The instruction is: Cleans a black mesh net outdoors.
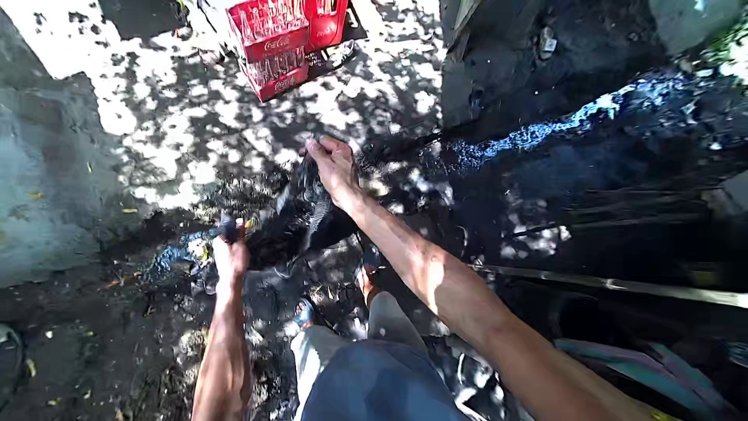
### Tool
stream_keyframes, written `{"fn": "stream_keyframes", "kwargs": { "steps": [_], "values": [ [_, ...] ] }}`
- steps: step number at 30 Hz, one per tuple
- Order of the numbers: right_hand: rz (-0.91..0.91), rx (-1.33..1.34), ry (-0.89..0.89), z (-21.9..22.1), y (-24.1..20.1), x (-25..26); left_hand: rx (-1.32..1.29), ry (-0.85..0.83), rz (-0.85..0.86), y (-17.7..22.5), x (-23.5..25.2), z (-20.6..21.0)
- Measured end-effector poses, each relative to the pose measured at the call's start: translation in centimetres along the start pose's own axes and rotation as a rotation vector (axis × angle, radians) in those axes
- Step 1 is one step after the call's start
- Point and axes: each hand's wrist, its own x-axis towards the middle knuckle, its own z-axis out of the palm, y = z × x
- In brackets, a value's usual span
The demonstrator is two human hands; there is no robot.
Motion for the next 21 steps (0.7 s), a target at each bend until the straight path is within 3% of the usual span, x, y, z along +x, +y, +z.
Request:
{"fn": "stream_keyframes", "kwargs": {
  "steps": [1, 3, 5, 7, 9, 10, 13, 15, 18, 19, 21],
  "values": [
    [-0.013, -0.018, -0.013, -1.1, 0.2, 1.8, -0.055, -0.002, -0.021, 2.1, 0.8, 0.6],
    [0.054, -0.084, -0.102, -3.4, 4.7, 1.1, -0.303, 0.105, -0.157, 6.9, -1.6, 1.5],
    [0.03, -0.053, -0.091, -5.6, 7.1, 4.1, -0.314, 0.259, -0.165, 9.4, -0.7, 6.1],
    [0.024, -0.019, -0.159, -8.6, 7.6, 3.6, -0.003, 0.06, -0.141, 6.6, -1.8, 9.7],
    [-0.073, 0.002, -0.223, -11.5, 6.3, 6.6, 0.093, -0.02, -0.105, 7.1, 1.4, 11.9],
    [-0.137, -0.033, -0.257, -13.0, 7.0, 8.6, 0.006, 0.02, -0.08, 9.1, 2.6, 12.6],
    [-0.072, -0.116, -0.251, -17.3, 10.8, 11.0, -0.396, 0.21, -0.046, 18.1, 2.1, 16.0],
    [0.012, -0.099, -0.178, -19.7, 11.6, 11.9, -0.306, 0.205, -0.057, 19.3, 1.2, 20.7],
    [-0.061, -0.089, -0.201, -22.3, 8.6, 14.6, -0.023, 0.03, -0.023, 17.6, 4.5, 24.9],
    [-0.065, -0.129, -0.214, -23.1, 8.1, 16.3, -0.103, 0.073, 0.019, 18.9, 6.3, 25.4],
    [0.05, -0.131, -0.237, -24.6, 11.4, 16.4, -0.367, 0.207, 0.027, 23.0, 5.1, 25.3]
  ]
}}
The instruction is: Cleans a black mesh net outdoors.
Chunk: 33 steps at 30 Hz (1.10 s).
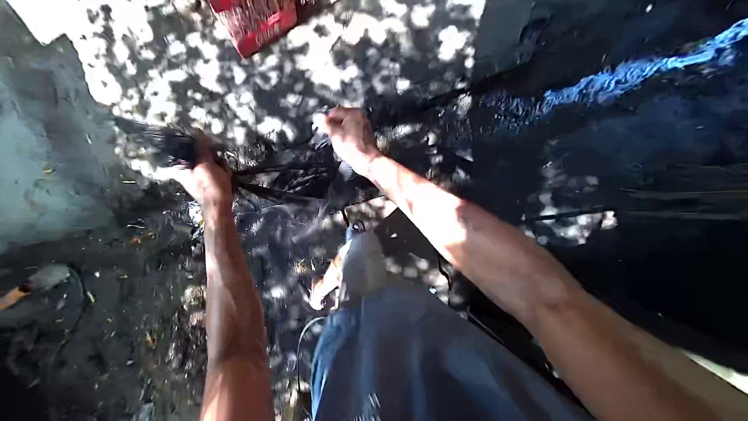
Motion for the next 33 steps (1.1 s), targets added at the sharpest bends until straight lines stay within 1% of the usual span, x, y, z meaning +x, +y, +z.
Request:
{"fn": "stream_keyframes", "kwargs": {
  "steps": [1, 2, 3, 4, 6, 7, 8, 9, 10, 11, 12, 13, 14, 15, 16, 17, 18, 19, 20, 21, 22, 23, 24, 25, 26, 27, 28, 30, 31, 32, 33],
  "values": [
    [0.031, 0.097, 0.06, -0.5, 1.8, 1.0, -0.131, 0.042, 0.055, 2.1, -0.1, 1.4],
    [0.056, 0.201, 0.114, -1.0, 3.0, 2.2, -0.186, 0.079, 0.109, 3.2, -0.5, 2.9],
    [0.113, 0.242, 0.127, -1.5, 3.8, 1.6, -0.133, 0.104, 0.122, 2.5, -2.2, 3.9],
    [0.117, 0.285, 0.149, -2.3, 3.6, 1.7, 0.018, 0.074, 0.138, 0.6, -3.2, 5.3],
    [0.045, 0.277, 0.134, -4.6, 1.6, 2.4, 0.404, -0.085, 0.063, -3.8, -3.7, 7.4],
    [0.009, 0.202, 0.127, -6.0, 0.9, 3.0, 0.488, -0.131, 0.019, -4.2, -2.4, 8.5],
    [-0.017, 0.105, 0.141, -7.6, 1.1, 4.5, 0.468, -0.117, -0.014, -3.1, -0.4, 10.2],
    [0.017, 0.054, 0.149, -8.7, 2.8, 5.0, 0.369, -0.063, -0.044, -1.2, -0.1, 11.3],
    [0.102, 0.034, 0.137, -9.4, 5.6, 3.1, 0.215, 0.024, -0.062, 0.7, -1.6, 12.1],
    [0.11, 0.061, 0.174, -10.5, 7.2, 4.2, 0.045, 0.092, -0.018, 2.7, -1.2, 14.6],
    [0.121, 0.11, 0.207, -11.6, 8.1, 5.6, -0.067, 0.103, 0.027, 3.0, -1.3, 16.7],
    [0.138, 0.158, 0.207, -12.3, 8.7, 5.3, -0.043, 0.041, 0.042, 1.3, -2.8, 17.7],
    [0.124, 0.215, 0.197, -13.2, 8.2, 5.2, 0.048, -0.062, 0.06, -1.6, -4.0, 18.4],
    [0.087, 0.261, 0.173, -14.6, 6.9, 5.9, 0.141, -0.184, 0.071, -4.1, -3.9, 19.2],
    [0.058, 0.254, 0.13, -16.4, 5.6, 6.7, 0.207, -0.285, 0.076, -5.1, -2.9, 20.0],
    [0.04, 0.182, 0.103, -18.3, 5.0, 8.0, 0.227, -0.322, 0.047, -4.0, -1.0, 21.3],
    [0.053, 0.11, 0.083, -19.5, 5.9, 8.9, 0.166, -0.306, 0.01, -2.3, -0.1, 22.0],
    [0.094, 0.05, 0.045, -20.1, 8.1, 7.5, 0.055, -0.223, -0.025, -0.4, -1.4, 21.6],
    [0.069, 0.023, 0.051, -20.8, 9.5, 8.1, -0.077, -0.158, -0.004, 2.1, -0.9, 22.4],
    [0.027, 0.062, 0.098, -21.2, 10.3, 10.5, -0.199, -0.102, 0.075, 3.8, 0.7, 24.1],
    [0.044, 0.093, 0.088, -21.7, 10.9, 11.0, -0.24, -0.049, 0.108, 3.2, 0.1, 25.4],
    [0.082, 0.116, 0.038, -22.6, 11.3, 9.9, -0.178, -0.032, 0.067, 1.0, -2.3, 26.3],
    [0.078, 0.16, 0.01, -23.5, 10.9, 9.9, -0.056, -0.112, 0.013, -1.9, -3.7, 27.6],
    [0.022, 0.191, -0.001, -24.4, 9.9, 11.9, 0.051, -0.197, -0.028, -4.1, -3.0, 29.4],
    [-0.008, 0.156, -0.023, -25.3, 9.4, 12.7, 0.128, -0.241, -0.096, -5.5, -2.7, 30.4],
    [-0.013, 0.074, -0.034, -26.2, 9.8, 12.9, 0.117, -0.213, -0.138, -5.8, -2.4, 31.1],
    [-0.005, -0.001, -0.038, -26.8, 10.9, 13.8, 0.052, -0.156, -0.146, -4.8, -1.1, 31.9],
    [0.106, -0.072, -0.07, -27.7, 15.4, 12.3, -0.128, -0.063, -0.144, -1.4, -2.5, 32.0],
    [0.12, -0.046, -0.029, -27.6, 16.9, 13.2, -0.235, -0.023, -0.062, 0.3, -1.7, 32.8],
    [0.144, -0.004, -0.01, -27.6, 18.3, 13.2, -0.285, 0.026, -0.007, 0.6, -2.3, 33.3],
    [0.183, 0.031, -0.03, -28.1, 19.0, 12.2, -0.247, 0.068, -0.016, -0.4, -4.3, 33.7]
  ]
}}
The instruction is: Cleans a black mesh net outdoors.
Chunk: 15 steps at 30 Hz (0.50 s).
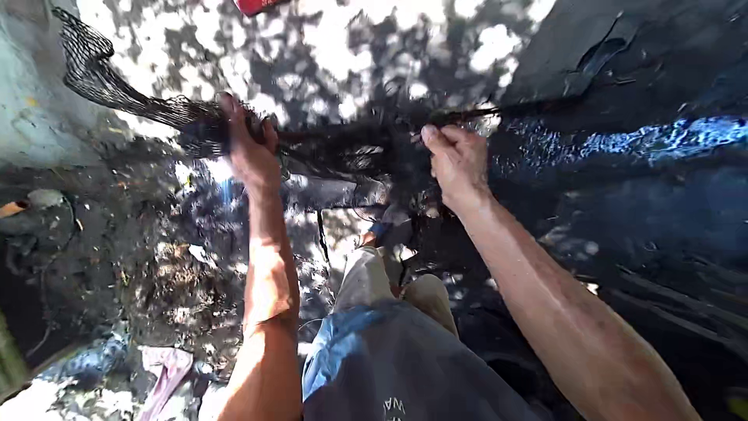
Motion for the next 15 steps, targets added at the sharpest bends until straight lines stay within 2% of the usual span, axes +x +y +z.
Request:
{"fn": "stream_keyframes", "kwargs": {
  "steps": [1, 3, 4, 6, 8, 10, 11, 14, 15],
  "values": [
    [0.013, 0.043, -0.024, -0.3, -0.3, 0.0, 0.14, -0.002, -0.026, -2.1, -1.4, 0.2],
    [0.002, 0.09, -0.066, -0.6, -1.8, -0.1, 0.52, -0.202, -0.169, -6.6, -3.9, 0.5],
    [0.002, 0.052, -0.084, -1.1, -2.1, -0.2, 0.62, -0.289, -0.177, -7.9, -4.6, 1.3],
    [0.018, 0.022, -0.045, -1.5, 0.0, 1.3, 0.56, -0.253, -0.081, -6.4, -2.9, 4.4],
    [0.113, -0.002, 0.012, -3.2, 3.3, 1.4, 0.287, -0.125, 0.043, -2.9, -4.8, 7.0],
    [0.132, 0.07, 0.09, -4.4, 3.9, 2.6, 0.139, -0.108, 0.204, -2.4, -5.1, 9.5],
    [0.133, 0.086, 0.101, -5.5, 3.5, 2.4, 0.203, -0.168, 0.159, -3.8, -6.7, 10.1],
    [0.106, 0.086, 0.078, -7.7, 0.3, 2.0, 0.595, -0.541, -0.272, -7.4, -8.2, 11.6],
    [0.105, 0.055, 0.054, -7.8, 0.1, 2.1, 0.617, -0.559, -0.334, -7.2, -7.8, 12.2]
  ]
}}
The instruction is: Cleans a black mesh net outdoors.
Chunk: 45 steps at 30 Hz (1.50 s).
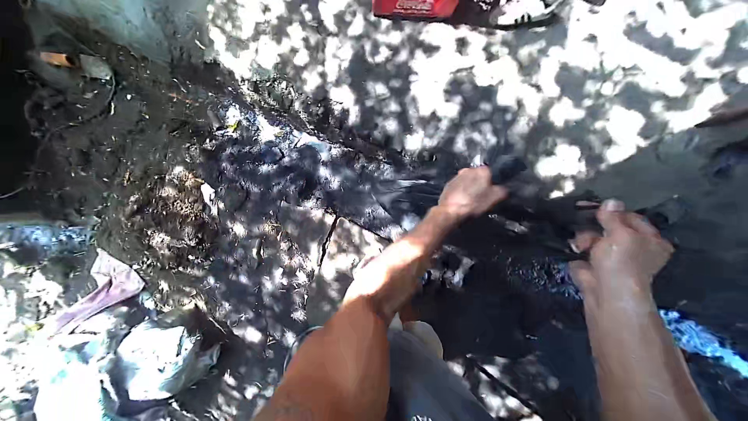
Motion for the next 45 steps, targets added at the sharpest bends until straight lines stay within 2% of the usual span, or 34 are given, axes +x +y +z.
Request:
{"fn": "stream_keyframes", "kwargs": {
  "steps": [3, 5, 8, 10, 15, 23, 31, 38, 45],
  "values": [
    [0.089, -0.078, -0.033, -0.9, 4.6, -0.7, -0.13, 0.123, 0.057, 2.2, -1.8, -0.6],
    [0.103, -0.039, -0.007, -0.5, 7.1, -0.6, -0.13, 0.161, 0.189, 3.0, -2.4, -2.4],
    [0.099, -0.015, 0.022, -2.8, 8.2, -0.8, -0.136, 0.143, 0.232, 3.1, -4.6, -0.8],
    [0.092, 0.002, 0.03, -4.5, 8.3, -0.4, -0.14, 0.162, 0.21, 2.8, -5.9, 1.2],
    [0.136, 0.034, 0.045, -6.7, 10.0, -1.0, -0.183, 0.163, 0.121, 3.0, -8.4, 2.9],
    [0.084, 0.115, 0.145, -8.9, 9.1, -1.1, -0.167, 0.15, 0.143, 3.9, -8.7, 3.5],
    [0.164, 0.196, 0.226, -9.3, 11.0, -3.0, -0.144, 0.149, 0.137, 3.1, -9.2, 4.0],
    [0.164, 0.18, 0.195, -7.7, 10.3, -3.5, -0.137, 0.128, 0.086, 0.8, -9.5, 2.2],
    [0.135, 0.141, 0.147, -4.2, 8.5, -4.3, -0.198, 0.084, 0.034, -1.5, -10.0, -0.6]
  ]
}}
